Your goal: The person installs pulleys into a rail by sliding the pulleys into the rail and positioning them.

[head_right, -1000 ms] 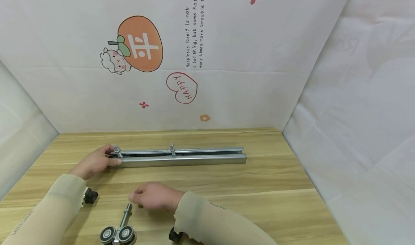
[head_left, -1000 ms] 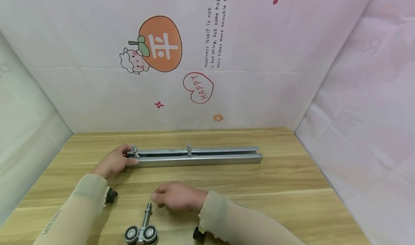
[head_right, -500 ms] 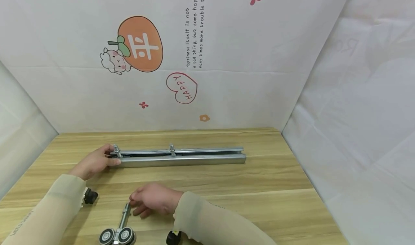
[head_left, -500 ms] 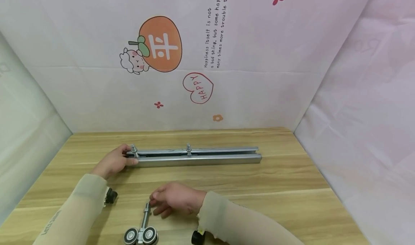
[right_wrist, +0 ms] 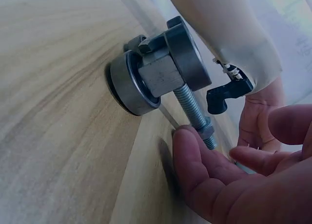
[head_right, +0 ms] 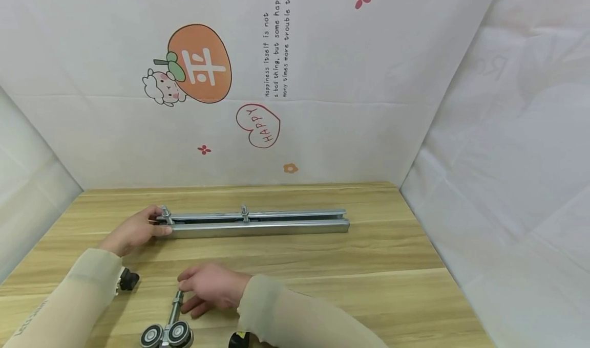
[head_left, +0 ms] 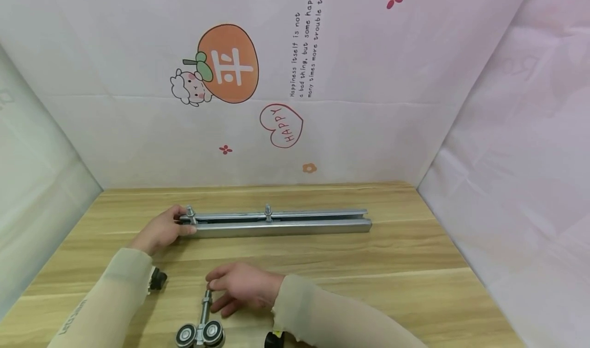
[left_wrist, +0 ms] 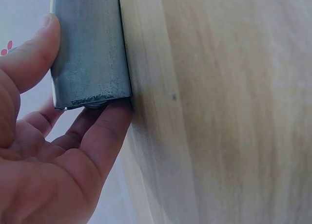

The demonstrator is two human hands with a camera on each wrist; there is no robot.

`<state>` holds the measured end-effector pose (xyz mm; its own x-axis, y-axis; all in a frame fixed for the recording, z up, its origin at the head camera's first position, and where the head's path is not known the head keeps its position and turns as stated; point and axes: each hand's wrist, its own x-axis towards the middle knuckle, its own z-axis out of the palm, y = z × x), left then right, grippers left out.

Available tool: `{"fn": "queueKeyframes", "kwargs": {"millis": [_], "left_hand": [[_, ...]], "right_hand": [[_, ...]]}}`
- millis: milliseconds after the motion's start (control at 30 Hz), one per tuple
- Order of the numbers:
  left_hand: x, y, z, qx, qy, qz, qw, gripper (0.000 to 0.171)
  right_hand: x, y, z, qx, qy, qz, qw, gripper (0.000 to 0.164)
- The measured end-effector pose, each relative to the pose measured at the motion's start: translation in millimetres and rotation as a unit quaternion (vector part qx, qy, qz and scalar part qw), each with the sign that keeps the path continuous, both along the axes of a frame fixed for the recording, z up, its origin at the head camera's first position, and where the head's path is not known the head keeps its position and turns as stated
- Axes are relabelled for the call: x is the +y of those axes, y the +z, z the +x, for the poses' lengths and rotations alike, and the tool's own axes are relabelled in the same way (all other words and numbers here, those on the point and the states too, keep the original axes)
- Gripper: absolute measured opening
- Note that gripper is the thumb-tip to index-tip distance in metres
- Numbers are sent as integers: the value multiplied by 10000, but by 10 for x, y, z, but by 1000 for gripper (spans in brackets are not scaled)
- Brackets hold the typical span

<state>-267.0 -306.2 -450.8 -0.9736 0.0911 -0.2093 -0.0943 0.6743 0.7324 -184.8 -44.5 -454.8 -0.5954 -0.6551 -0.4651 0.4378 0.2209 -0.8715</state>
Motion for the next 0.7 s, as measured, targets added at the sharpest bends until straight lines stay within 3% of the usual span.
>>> {"fn": "queueKeyframes", "kwargs": {"millis": [167, 400, 700], "left_hand": [[7, -5, -4, 7, 13, 34, 10000, 58], [9, 4, 9, 30, 8, 32, 10000, 54], [6, -2, 8, 31, 8, 45, 10000, 53]], "right_hand": [[-58, -24, 0, -57, -41, 55, 10000, 24], [-88, -43, 20, -506, -583, -124, 9969, 16], [-61, -55, 106, -890, -856, -318, 9918, 16]]}}
